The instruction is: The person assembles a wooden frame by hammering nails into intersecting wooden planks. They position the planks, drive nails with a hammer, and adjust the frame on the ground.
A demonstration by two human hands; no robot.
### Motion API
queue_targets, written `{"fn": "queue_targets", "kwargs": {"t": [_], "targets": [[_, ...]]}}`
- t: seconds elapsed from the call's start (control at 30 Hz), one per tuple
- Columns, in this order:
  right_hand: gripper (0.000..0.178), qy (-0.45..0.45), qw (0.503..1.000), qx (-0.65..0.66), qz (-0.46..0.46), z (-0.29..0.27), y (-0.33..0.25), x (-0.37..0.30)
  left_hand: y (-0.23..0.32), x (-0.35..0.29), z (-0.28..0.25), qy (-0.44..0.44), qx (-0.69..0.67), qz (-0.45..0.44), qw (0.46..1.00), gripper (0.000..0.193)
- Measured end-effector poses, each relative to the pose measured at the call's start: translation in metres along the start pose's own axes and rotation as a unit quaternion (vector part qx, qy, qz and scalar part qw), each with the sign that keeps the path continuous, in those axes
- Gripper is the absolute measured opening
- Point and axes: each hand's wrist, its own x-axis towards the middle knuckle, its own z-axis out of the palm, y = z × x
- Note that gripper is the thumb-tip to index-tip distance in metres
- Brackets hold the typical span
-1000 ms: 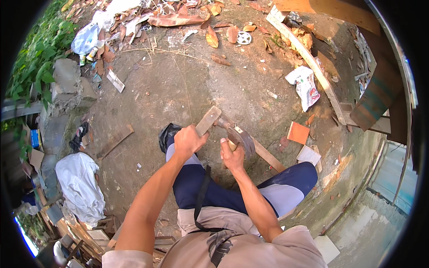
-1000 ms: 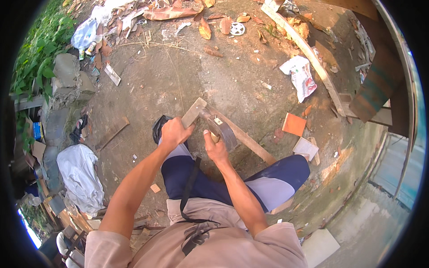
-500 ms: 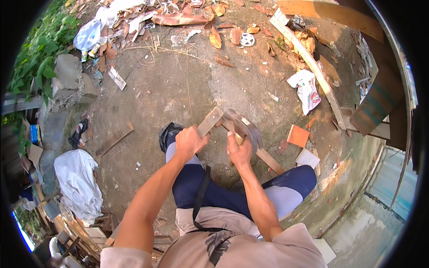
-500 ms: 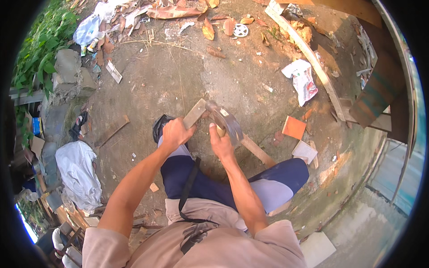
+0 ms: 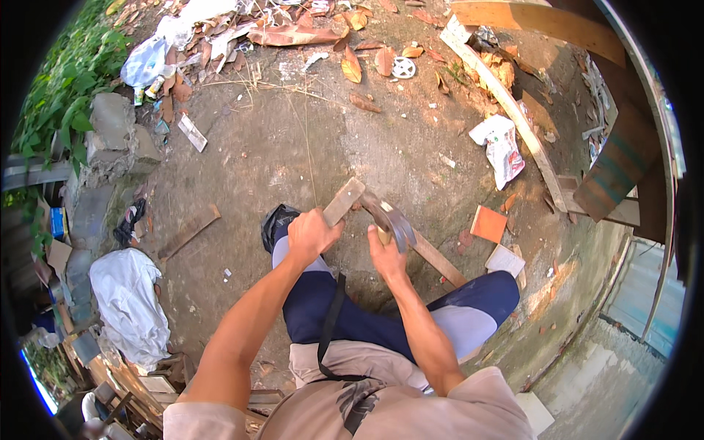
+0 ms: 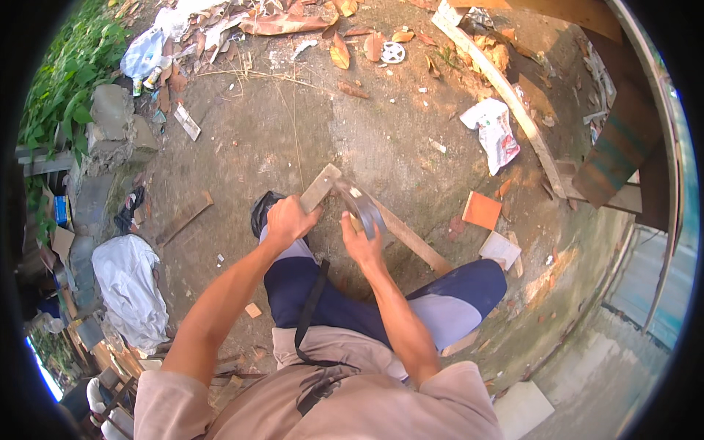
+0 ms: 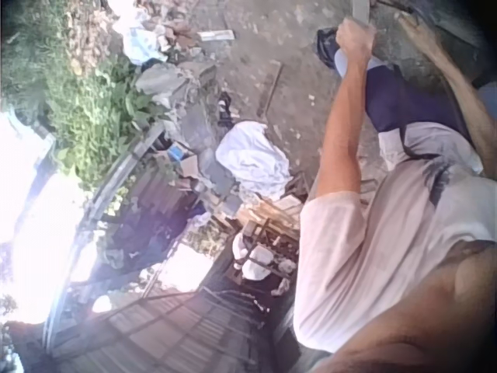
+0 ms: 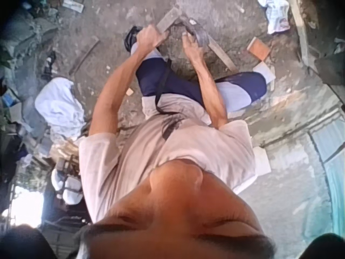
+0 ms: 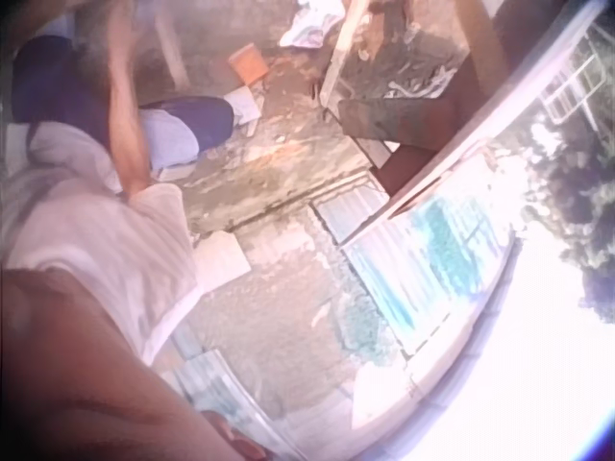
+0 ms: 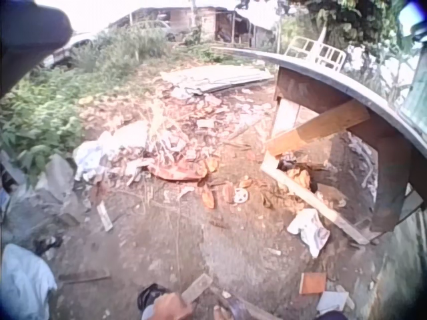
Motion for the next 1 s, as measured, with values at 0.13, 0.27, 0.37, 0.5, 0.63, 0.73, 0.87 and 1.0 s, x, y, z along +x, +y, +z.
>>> {"fn": "queue_targets", "kwargs": {"t": [0.13, 0.27, 0.37, 0.5, 0.63, 0.73, 0.87, 1.0], "targets": [[0.025, -0.023, 0.994, 0.057, 0.092, -0.006, 0.019, -0.022, 0.002, 0.000, -0.001, -0.009, -0.013, 0.000, 1.000, 0.051], [0.019, -0.018, 0.997, 0.052, -0.045, -0.008, -0.029, 0.013, 0.000, 0.002, 0.000, -0.013, -0.008, -0.002, 1.000, 0.052], [0.019, -0.052, 0.998, 0.023, -0.030, -0.002, -0.022, 0.023, 0.002, 0.002, -0.002, -0.015, -0.008, 0.001, 1.000, 0.052], [0.016, -0.013, 0.995, -0.016, -0.101, -0.016, -0.037, 0.028, 0.001, 0.001, -0.001, -0.013, -0.015, -0.002, 1.000, 0.051], [0.015, -0.047, 0.996, 0.020, -0.075, -0.017, -0.041, 0.037, -0.002, 0.002, 0.001, -0.013, -0.025, 0.000, 1.000, 0.050], [0.019, -0.018, 0.995, 0.019, -0.094, -0.029, -0.044, 0.047, -0.002, 0.001, -0.001, -0.020, -0.025, 0.006, 0.999, 0.049], [0.023, -0.063, 0.998, 0.020, 0.005, -0.040, -0.044, 0.044, 0.000, 0.000, -0.005, -0.018, -0.031, 0.011, 0.999, 0.049], [0.026, -0.118, 0.992, -0.024, -0.028, -0.037, -0.048, 0.053, 0.001, 0.001, -0.003, -0.010, -0.031, 0.017, 0.999, 0.049]]}}
